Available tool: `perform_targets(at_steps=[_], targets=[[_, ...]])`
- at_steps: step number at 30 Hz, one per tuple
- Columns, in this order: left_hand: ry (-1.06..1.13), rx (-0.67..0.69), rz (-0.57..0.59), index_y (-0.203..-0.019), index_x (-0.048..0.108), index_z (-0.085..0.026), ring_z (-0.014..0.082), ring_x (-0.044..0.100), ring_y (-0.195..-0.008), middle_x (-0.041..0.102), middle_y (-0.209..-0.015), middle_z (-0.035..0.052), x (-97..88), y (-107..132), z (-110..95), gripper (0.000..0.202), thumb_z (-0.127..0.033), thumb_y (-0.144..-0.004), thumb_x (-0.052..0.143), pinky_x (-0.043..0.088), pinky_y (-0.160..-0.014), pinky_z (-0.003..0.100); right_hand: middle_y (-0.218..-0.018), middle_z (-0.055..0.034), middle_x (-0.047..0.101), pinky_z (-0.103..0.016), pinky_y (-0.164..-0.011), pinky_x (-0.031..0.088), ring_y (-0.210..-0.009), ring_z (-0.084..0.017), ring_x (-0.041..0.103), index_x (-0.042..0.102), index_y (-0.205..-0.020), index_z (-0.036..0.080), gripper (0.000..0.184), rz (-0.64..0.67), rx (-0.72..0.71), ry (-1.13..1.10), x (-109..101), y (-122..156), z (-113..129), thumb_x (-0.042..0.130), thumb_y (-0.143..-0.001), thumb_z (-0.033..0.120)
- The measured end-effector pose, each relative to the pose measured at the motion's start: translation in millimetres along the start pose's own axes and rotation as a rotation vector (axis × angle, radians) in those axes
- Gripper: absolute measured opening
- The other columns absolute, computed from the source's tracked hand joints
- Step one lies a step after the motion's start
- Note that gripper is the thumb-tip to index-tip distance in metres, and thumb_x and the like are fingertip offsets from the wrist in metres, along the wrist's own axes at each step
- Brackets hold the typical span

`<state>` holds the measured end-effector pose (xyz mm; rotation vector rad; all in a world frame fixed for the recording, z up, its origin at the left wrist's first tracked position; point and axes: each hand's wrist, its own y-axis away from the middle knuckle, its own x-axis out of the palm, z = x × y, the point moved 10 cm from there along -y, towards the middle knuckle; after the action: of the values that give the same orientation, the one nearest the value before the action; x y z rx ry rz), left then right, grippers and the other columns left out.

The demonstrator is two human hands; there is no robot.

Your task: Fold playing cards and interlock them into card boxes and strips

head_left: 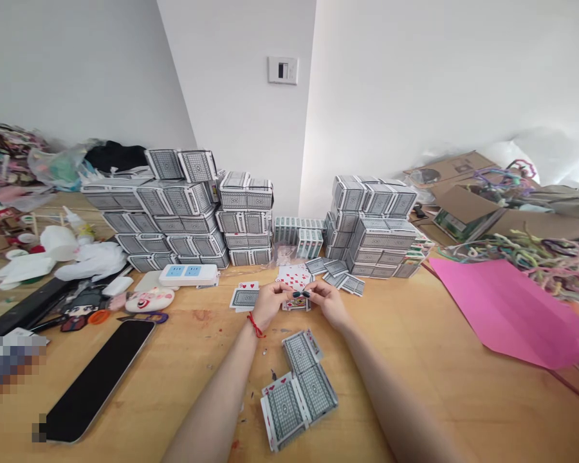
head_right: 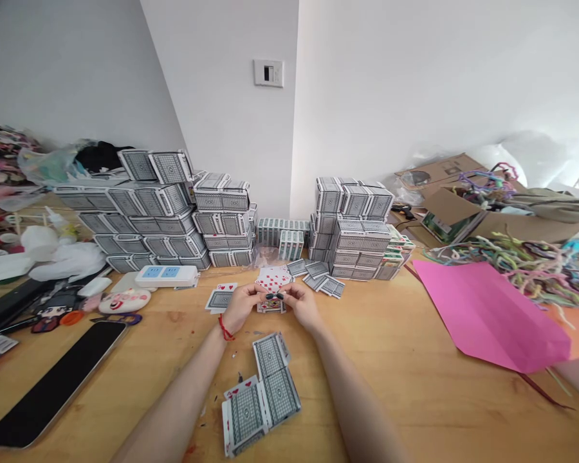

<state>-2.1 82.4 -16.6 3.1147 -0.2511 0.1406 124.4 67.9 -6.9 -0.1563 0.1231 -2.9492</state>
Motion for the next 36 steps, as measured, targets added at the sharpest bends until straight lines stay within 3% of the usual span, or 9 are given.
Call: perform_targets(at_steps=[7, 13, 17, 26, 33, 36], targets=[[-0.016, -0.015, 0.115, -0.073, 0.067, -0.013, 0.0137, 0.056, -0.061, 0.066, -0.070, 0.0042, 7.3, -1, 2, 0.025, -0.033, -0.058, 0.065, 0.042, -0.059, 0.024, -0.060, 0.0013, 0.058, -0.024, -0.052, 0.039, -0.053, -0.012, 0.051, 0.059, -0.069, 0.018, 0.023, 0.063, 0.012, 0.006, 4, 0, 1, 0.064, -0.062, 0.039], [-0.286, 0.118, -0.014, -0.074, 0.067, -0.013, 0.0143, 0.055, -0.059, 0.066, -0.069, 0.0048, 1.5, -1, -8, 0.023, -0.032, -0.062, 0.062, 0.041, -0.054, 0.024, -0.059, 0.0012, 0.058, -0.023, -0.050, 0.038, -0.052, -0.011, 0.050, 0.057, -0.067, 0.017, 0.020, -0.027, -0.028, 0.079, -2, -2, -4, 0.063, -0.063, 0.036], [-0.405, 0.150, -0.040, -0.074, 0.067, -0.013, 0.0147, 0.055, -0.059, 0.065, -0.066, 0.0045, 1.1, 0, -9, 0.022, -0.031, -0.063, 0.059, 0.040, -0.053, 0.024, -0.057, 0.0015, 0.056, -0.023, -0.048, 0.038, -0.050, -0.011, 0.049, 0.054, -0.063, 0.018, 0.019, -0.088, -0.019, 0.128, -5, -3, -9, 0.062, -0.063, 0.034], [-0.171, 0.072, 0.129, -0.080, 0.067, -0.013, 0.0157, 0.059, -0.070, 0.067, -0.079, 0.0058, 11.4, -3, 0, 0.021, -0.022, -0.067, 0.053, 0.045, -0.063, 0.025, -0.059, 0.0012, 0.057, -0.024, -0.052, 0.039, -0.053, -0.011, 0.051, 0.055, -0.068, 0.017, 0.023, -0.045, -0.011, 0.053, -3, -1, -4, 0.062, -0.064, 0.038], [-0.300, 0.043, -0.007, -0.077, 0.066, -0.012, 0.0169, 0.060, -0.065, 0.068, -0.072, 0.0062, 2.4, -5, 6, 0.023, -0.028, -0.061, 0.062, 0.044, -0.057, 0.025, -0.055, 0.0028, 0.052, -0.021, -0.046, 0.036, -0.048, -0.010, 0.046, 0.052, -0.067, 0.017, 0.022, -0.105, -0.057, 0.136, -7, -1, -4, 0.059, -0.066, 0.038], [-0.288, 0.038, 0.001, -0.076, 0.065, -0.012, 0.0160, 0.060, -0.062, 0.067, -0.069, 0.0052, 3.4, -5, 7, 0.020, -0.025, -0.061, 0.061, 0.044, -0.055, 0.024, -0.056, 0.0025, 0.051, -0.021, -0.046, 0.035, -0.049, -0.010, 0.046, 0.053, -0.068, 0.017, 0.021, -0.119, -0.070, 0.168, -8, -2, -4, 0.059, -0.067, 0.037]])
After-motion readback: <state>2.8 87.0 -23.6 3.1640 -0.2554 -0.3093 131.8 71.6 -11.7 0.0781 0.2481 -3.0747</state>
